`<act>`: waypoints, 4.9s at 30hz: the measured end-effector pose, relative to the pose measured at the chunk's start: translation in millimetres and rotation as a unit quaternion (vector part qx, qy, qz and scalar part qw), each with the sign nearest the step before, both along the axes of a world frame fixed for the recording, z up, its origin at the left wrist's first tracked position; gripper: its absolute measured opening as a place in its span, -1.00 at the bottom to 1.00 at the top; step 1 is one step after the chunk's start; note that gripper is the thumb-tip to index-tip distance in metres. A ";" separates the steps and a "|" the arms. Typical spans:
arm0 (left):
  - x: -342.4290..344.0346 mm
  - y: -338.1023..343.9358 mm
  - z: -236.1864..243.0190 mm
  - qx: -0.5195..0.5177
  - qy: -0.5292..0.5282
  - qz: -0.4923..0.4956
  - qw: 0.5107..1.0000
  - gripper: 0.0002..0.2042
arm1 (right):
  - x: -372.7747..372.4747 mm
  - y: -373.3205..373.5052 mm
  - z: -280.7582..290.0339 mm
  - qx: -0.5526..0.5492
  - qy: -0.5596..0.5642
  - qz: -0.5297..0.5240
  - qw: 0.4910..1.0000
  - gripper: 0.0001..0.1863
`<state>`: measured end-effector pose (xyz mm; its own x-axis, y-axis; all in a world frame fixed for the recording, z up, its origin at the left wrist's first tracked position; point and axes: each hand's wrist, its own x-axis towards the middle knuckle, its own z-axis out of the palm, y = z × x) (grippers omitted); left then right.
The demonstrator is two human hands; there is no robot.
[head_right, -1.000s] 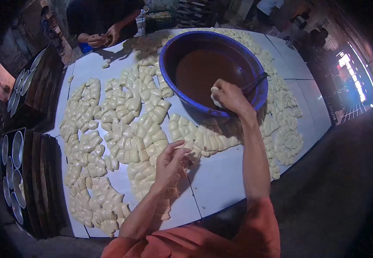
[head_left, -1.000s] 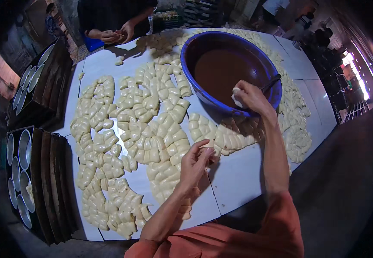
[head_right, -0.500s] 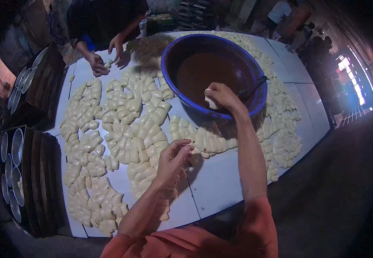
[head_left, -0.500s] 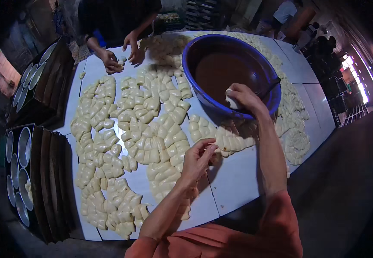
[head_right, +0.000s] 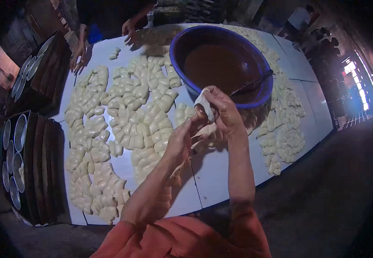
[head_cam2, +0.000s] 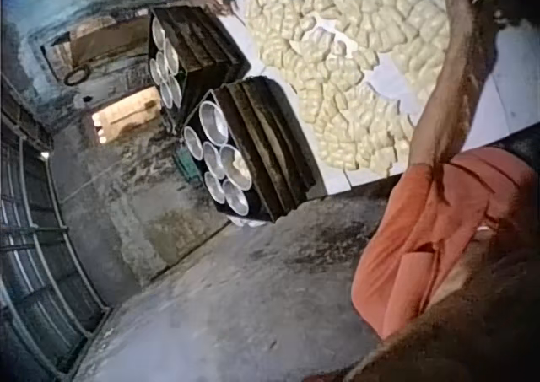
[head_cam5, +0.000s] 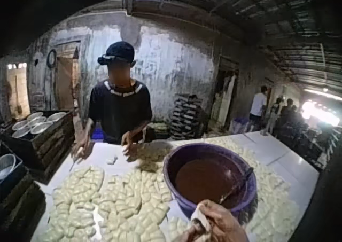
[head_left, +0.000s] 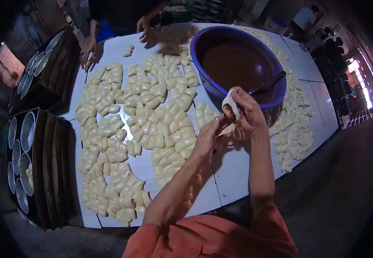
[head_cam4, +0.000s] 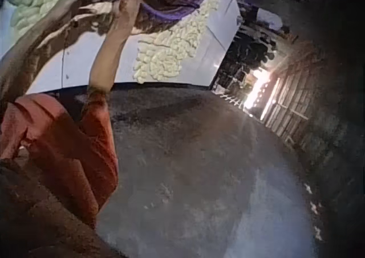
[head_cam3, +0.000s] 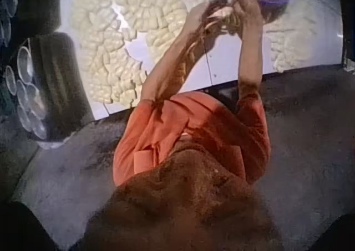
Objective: The person takes portions of dough from a table, fills them with chocolate paste, shapes them into buns by hand, and places them into round baking pans.
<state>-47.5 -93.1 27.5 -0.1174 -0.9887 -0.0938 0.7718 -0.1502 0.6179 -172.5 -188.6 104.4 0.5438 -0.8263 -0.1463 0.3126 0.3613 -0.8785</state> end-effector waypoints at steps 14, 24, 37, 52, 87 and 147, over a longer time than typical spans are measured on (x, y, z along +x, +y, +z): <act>-0.4 41.1 -28.8 0.108 -0.130 0.076 0.983 -0.70 | -13.2 121.3 -89.6 -0.400 0.398 -0.220 0.796 -0.57; 23.2 20.3 -22.1 0.101 -0.216 -0.074 0.968 -0.70 | -13.5 128.4 -82.2 -0.076 0.227 -0.172 0.956 -0.78; 23.6 41.0 -14.1 0.055 -0.205 -0.117 0.970 -0.73 | -15.8 141.4 -111.0 -0.248 0.080 -0.288 0.922 -0.76; 12.7 66.5 -33.3 0.065 -0.267 -0.066 0.959 -0.68 | -21.3 165.6 -80.8 -0.369 0.380 -0.213 0.821 -0.80; 207.4 269.9 -23.4 -0.079 -0.793 0.089 0.598 -0.60 | 140.9 256.2 -100.6 0.146 0.114 0.090 0.979 -0.67; 21.0 36.4 -20.4 0.027 -0.344 -0.035 0.938 -0.60 | -52.2 -103.8 -11.0 -0.260 0.531 0.095 0.801 -0.70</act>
